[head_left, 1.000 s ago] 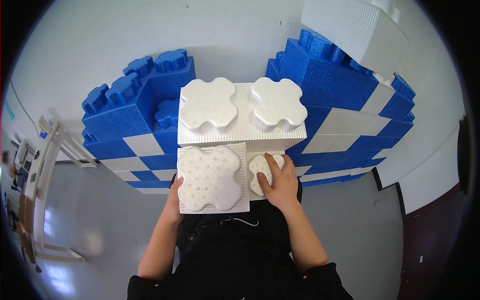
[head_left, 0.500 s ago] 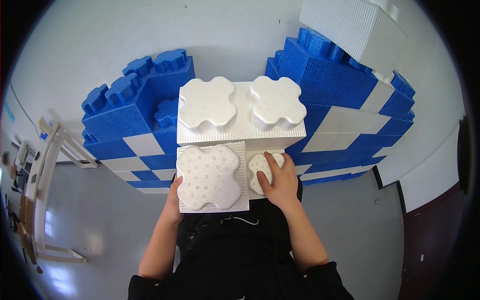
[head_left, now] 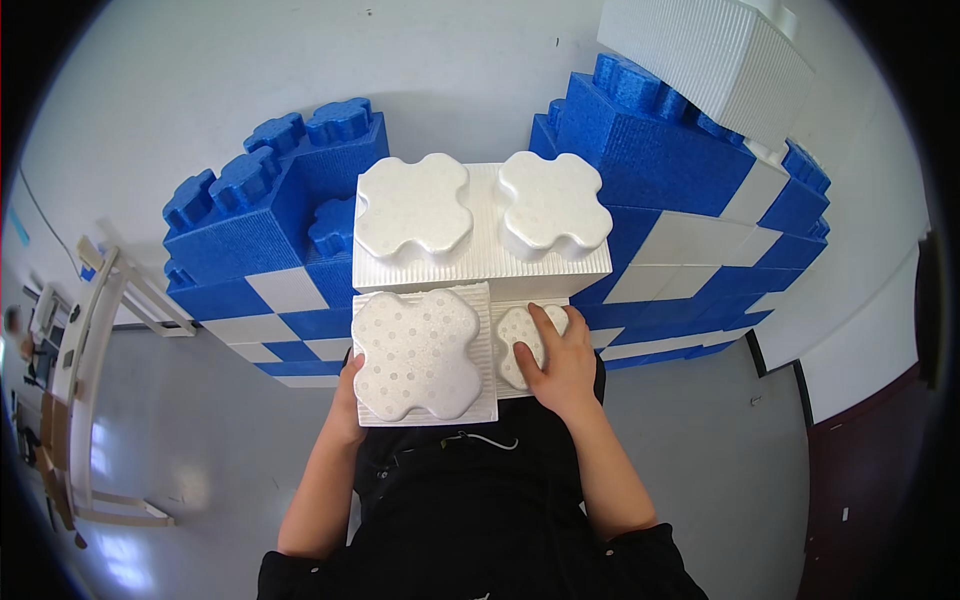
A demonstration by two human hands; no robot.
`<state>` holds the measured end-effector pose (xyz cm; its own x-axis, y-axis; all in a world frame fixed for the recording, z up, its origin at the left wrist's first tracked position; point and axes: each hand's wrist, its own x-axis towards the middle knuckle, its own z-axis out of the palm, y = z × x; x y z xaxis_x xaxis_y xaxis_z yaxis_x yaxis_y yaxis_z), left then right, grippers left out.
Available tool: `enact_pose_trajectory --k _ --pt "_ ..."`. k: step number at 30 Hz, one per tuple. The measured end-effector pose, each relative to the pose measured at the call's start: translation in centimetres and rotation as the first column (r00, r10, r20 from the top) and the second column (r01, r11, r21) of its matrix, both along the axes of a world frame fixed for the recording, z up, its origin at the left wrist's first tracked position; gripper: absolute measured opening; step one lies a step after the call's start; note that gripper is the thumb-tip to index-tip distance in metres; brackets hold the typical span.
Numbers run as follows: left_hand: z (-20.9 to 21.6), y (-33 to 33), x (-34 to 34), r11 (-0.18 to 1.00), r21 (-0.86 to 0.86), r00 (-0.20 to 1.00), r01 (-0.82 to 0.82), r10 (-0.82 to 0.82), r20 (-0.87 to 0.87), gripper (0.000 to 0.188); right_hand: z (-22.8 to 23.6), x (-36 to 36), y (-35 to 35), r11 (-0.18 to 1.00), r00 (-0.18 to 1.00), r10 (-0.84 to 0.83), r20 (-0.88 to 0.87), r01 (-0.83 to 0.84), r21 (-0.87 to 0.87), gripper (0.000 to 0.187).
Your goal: The recorder is assembling large white interlocking foam blocks together.
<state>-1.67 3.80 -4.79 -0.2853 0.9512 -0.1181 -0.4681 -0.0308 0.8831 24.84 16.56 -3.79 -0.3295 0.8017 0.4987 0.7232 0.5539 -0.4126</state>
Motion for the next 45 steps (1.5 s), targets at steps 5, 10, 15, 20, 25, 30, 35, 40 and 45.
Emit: enact_pose_trajectory --k 5,10,15,20,25,30,35,40,45 --pt "0.0 0.0 0.1 1.0 0.006 1.0 -0.005 0.005 -0.004 0.077 -0.2 0.1 0.1 0.999 1.0 0.0 0.002 0.0 0.034 0.054" --pt "0.0 0.0 0.0 1.0 0.011 1.0 0.005 -0.005 -0.014 0.077 -0.1 0.0 0.0 1.0 1.0 0.009 -0.011 -0.009 -0.005 0.053" --pt "0.1 0.0 0.0 1.0 0.016 0.999 0.018 -0.018 -0.045 0.077 0.1 0.1 -0.1 1.0 1.0 0.007 -0.01 -0.007 -0.001 0.053" --pt "0.5 -0.2 0.3 1.0 0.008 1.0 0.016 -0.016 -0.003 0.077 0.5 -0.3 -0.5 0.995 0.993 -0.05 0.11 0.04 0.096 0.052" --pt "0.4 -0.4 0.9 0.999 0.042 0.997 -0.013 0.01 0.072 0.078 0.8 -2.7 -2.6 0.914 0.777 0.307 -0.549 -0.401 -0.056 0.047" --pt "0.8 -0.2 1.3 0.999 0.024 0.996 -0.041 0.039 0.075 0.08 -1.7 -5.7 -2.5 0.534 0.282 0.161 -0.946 -0.831 -0.157 0.067" --pt "-0.2 -0.1 1.3 0.997 0.035 0.994 -0.068 0.065 0.093 0.079 -0.6 -6.6 -3.5 0.481 0.267 0.159 -0.951 -0.862 -0.161 0.081" --pt "-0.5 0.1 1.0 0.996 0.075 0.988 -0.058 0.046 0.147 0.076 -0.3 -6.4 -3.4 0.514 0.35 0.253 -0.902 -0.839 -0.181 0.085" --pt "1.6 -0.6 2.3 0.998 0.036 0.997 -0.042 0.04 0.069 0.075 -0.3 -5.7 -3.9 0.424 0.265 0.125 -0.956 -0.885 -0.19 0.081"
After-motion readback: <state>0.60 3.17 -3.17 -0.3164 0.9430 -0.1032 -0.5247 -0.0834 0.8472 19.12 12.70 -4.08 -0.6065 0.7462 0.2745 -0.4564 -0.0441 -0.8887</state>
